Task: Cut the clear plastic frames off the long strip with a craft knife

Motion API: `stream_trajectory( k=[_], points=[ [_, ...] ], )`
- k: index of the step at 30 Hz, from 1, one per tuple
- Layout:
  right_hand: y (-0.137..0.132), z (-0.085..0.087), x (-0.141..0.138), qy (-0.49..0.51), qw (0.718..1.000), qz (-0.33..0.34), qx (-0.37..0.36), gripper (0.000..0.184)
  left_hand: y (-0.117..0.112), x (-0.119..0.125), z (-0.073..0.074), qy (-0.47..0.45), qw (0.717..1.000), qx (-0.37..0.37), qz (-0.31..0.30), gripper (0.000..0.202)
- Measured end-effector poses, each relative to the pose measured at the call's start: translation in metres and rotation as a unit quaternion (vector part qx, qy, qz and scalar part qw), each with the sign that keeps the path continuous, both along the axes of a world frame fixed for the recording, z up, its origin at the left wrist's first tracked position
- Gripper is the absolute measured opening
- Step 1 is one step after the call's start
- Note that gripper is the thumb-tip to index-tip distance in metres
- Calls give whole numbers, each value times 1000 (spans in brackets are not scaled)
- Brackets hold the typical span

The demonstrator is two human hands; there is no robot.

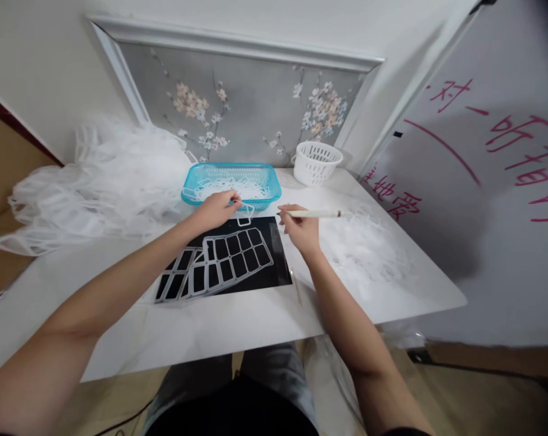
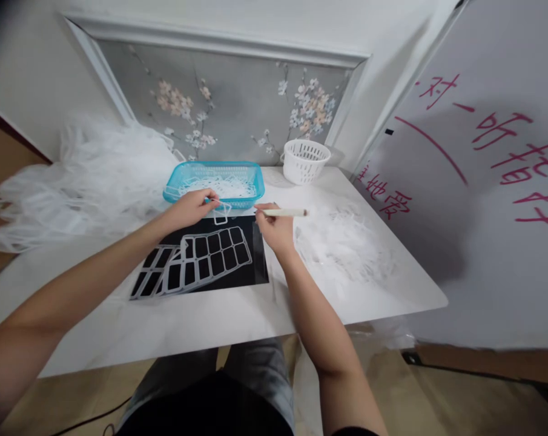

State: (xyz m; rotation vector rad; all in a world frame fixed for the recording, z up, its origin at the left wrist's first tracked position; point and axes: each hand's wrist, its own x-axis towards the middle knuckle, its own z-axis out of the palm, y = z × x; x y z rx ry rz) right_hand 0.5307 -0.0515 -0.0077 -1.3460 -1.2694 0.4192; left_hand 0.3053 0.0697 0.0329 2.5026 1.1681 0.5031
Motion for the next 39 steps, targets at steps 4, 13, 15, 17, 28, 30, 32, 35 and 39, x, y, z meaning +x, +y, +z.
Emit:
stream_trajectory(
  k=[4, 13, 15, 17, 28, 30, 32, 35, 39],
  points=[
    [4, -9, -8, -176, 980, 27, -86, 33, 23, -17, 17, -26, 999, 24, 40, 22],
    [3, -29, -36, -327, 925, 20, -192, 8, 55, -64, 3, -28, 990, 32, 133, 45],
    [5, -35, -40, -326, 926, 22, -189, 6, 32, -90, -11, -16, 992, 43, 116, 47],
    [6, -39, -43, -319, 930, 34, -181, 7, 5, -122, -29, 33, 994, 57, 83, 44],
    [21, -50, -10, -174, 969, -35, -172, 17, -41, -218, -70, 40, 986, -89, 135, 41],
    [22, -51, 2, -173, 967, -61, -178, 15, -38, -210, -62, -19, 976, -165, 141, 45],
    [22, -50, 13, -190, 962, -84, -179, 14, -34, -201, -57, -53, 962, -222, 150, 49],
    [20, -44, 23, -217, 952, -116, -180, 14, -28, -196, -55, -35, 955, -248, 161, 53],
    [15, -30, 15, -209, 960, -124, -139, 26, -19, -202, -53, 23, 956, -211, 201, 59]
  ],
)
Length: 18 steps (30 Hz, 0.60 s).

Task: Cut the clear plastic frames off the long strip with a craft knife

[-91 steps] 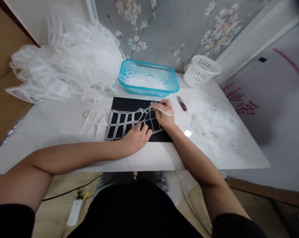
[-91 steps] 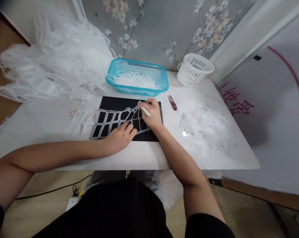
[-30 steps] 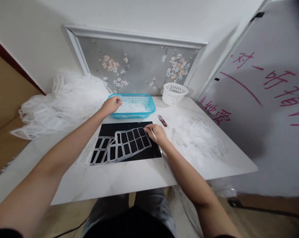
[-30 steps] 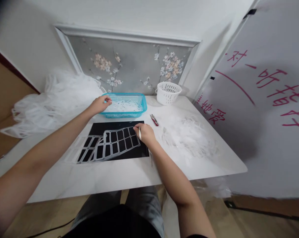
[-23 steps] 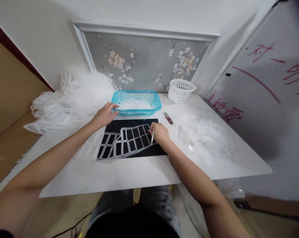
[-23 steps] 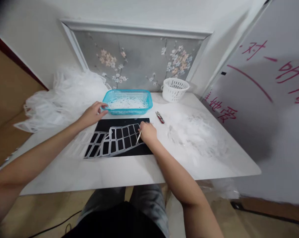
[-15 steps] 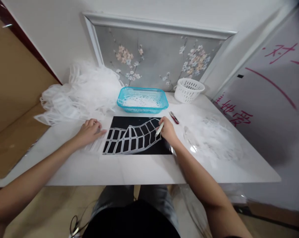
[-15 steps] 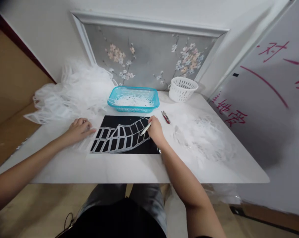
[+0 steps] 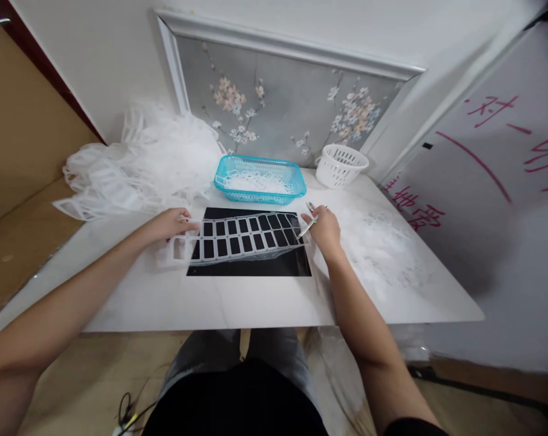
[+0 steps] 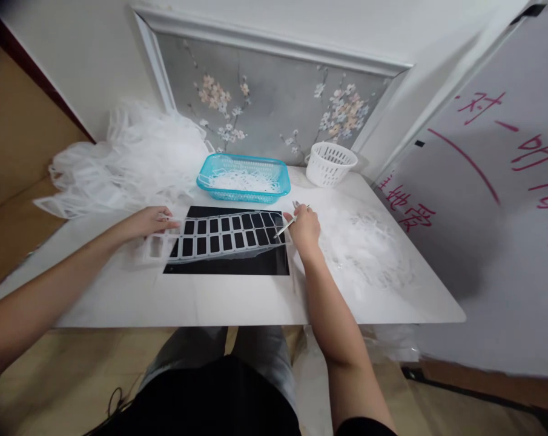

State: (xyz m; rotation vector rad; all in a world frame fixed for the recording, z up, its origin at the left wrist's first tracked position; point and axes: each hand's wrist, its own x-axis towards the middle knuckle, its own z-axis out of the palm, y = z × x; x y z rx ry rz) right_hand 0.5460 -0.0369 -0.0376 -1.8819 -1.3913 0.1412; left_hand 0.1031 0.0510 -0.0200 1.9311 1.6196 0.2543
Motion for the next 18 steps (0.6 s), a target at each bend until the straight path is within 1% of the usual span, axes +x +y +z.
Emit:
stream_trajectory(
  k=[2, 4, 5, 6, 7, 9, 10, 11, 13, 16, 18],
  points=[
    [-4, 8, -16, 51, 996, 62, 31, 38, 0, 2, 5, 63, 996, 66, 22, 59],
    [-6, 14, -37, 109, 983, 142, 32, 50, -9, 15, 12, 149, 975, 167, 18, 55],
    [-6, 15, -48, 127, 976, 174, 23, 55, -16, 27, 16, 195, 955, 223, -7, 50],
    [-5, 16, -59, 140, 970, 198, 14, 57, -26, 42, 19, 223, 939, 257, -46, 46],
    [-3, 16, -68, 151, 964, 219, 6, 57, -37, 58, 22, 230, 929, 273, -98, 43],
    [5, 15, -82, 168, 952, 254, -6, 51, -61, 92, 22, 233, 903, 302, -198, 37],
    [11, 14, -86, 181, 945, 271, -15, 48, -72, 107, 20, 233, 886, 318, -245, 36],
    [17, 12, -89, 203, 936, 286, -26, 45, -82, 119, 16, 231, 871, 334, -277, 36],
    [28, 8, -90, 276, 911, 301, -54, 43, -95, 135, 4, 225, 852, 352, -315, 36],
    [38, -1, -87, 397, 873, 273, -80, 40, -99, 140, -18, 213, 847, 368, -318, 42],
    [39, -6, -85, 434, 860, 255, -85, 39, -95, 137, -30, 199, 850, 377, -311, 47]
  ],
)
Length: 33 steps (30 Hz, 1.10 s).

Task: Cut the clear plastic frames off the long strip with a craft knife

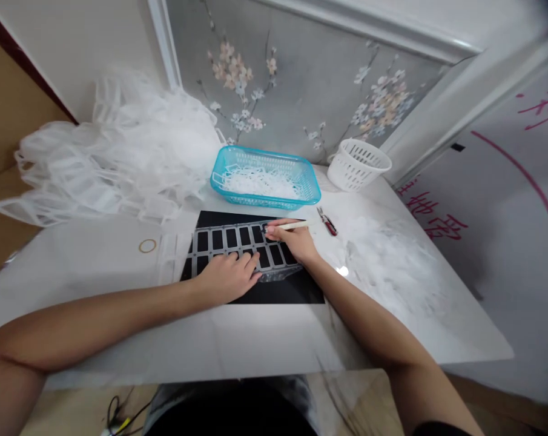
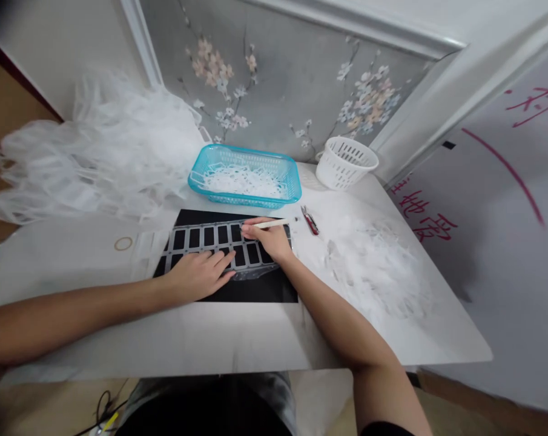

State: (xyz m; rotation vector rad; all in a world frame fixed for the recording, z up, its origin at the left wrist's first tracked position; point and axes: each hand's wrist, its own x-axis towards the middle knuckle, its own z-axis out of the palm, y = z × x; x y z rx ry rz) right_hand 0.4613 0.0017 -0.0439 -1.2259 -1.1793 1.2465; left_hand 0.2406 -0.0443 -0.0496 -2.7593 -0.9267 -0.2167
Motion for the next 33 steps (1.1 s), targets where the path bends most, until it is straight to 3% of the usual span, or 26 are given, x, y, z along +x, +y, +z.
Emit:
stream_trajectory(
  k=[3, 8, 33],
  points=[
    [-3, -5, 3, -1, 1000, 20, -6, 35, 6, -4, -6, -20, 1000, -14, 9, 54],
    [-4, -9, 2, -22, 997, 72, 4, 29, 9, -3, -1, -14, 998, -41, 35, 60],
    [-5, -8, 6, -106, 990, 89, 40, 30, 12, -1, 6, 28, 994, -96, 51, 63]
  ],
)
